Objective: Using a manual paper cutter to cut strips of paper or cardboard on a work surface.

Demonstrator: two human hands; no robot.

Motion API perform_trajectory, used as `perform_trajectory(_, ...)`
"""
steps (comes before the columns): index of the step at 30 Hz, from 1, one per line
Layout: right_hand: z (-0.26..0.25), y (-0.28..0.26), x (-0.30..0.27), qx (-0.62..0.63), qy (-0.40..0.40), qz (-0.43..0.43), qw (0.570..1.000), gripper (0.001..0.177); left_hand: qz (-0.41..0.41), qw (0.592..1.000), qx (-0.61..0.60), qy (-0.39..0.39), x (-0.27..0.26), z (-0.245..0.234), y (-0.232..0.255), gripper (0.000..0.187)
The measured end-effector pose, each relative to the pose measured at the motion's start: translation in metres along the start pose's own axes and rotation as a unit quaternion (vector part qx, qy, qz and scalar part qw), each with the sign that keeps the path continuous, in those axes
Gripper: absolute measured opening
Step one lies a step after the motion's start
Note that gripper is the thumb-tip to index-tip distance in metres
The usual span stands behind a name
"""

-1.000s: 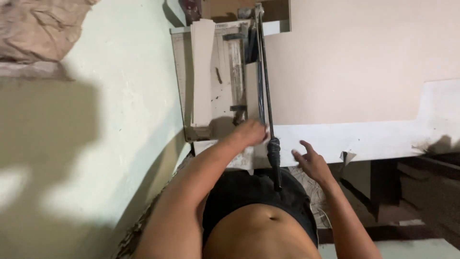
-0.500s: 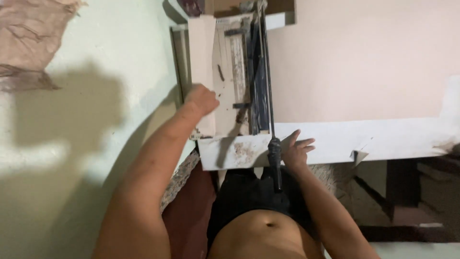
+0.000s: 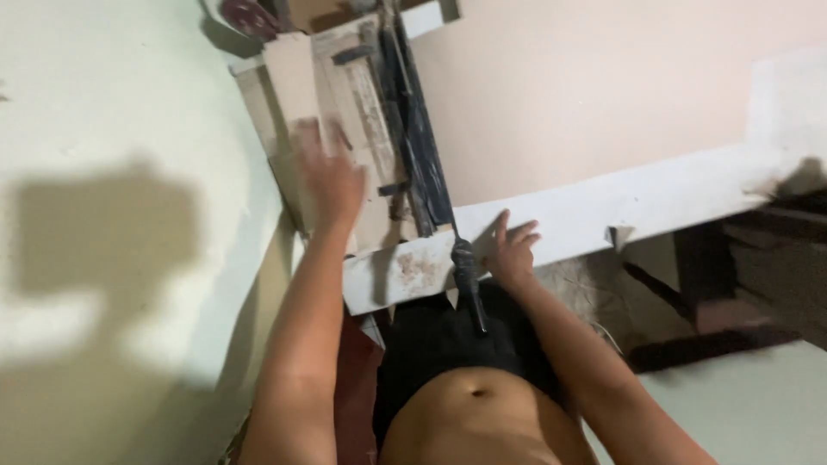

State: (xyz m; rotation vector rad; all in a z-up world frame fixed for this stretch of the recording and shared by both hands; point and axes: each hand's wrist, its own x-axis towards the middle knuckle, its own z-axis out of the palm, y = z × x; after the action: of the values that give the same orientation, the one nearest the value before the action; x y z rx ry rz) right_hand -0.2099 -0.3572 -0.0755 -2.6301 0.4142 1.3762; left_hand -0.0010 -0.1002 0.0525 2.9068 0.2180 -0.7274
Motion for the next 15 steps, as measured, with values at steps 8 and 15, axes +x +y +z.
perform_trajectory(8,-0.109,0.068,0.007,0.804,-0.013,0.096,0.586,0.046,0.016,0.981,-0.054,-0.187,-0.011,0.063,0.023,0.071)
perform_trajectory(15,-0.197,0.129,-0.018,0.728,0.157,0.093,0.660,0.029,0.030,0.955,-0.002,-0.295,0.010,0.061,0.019,0.097)
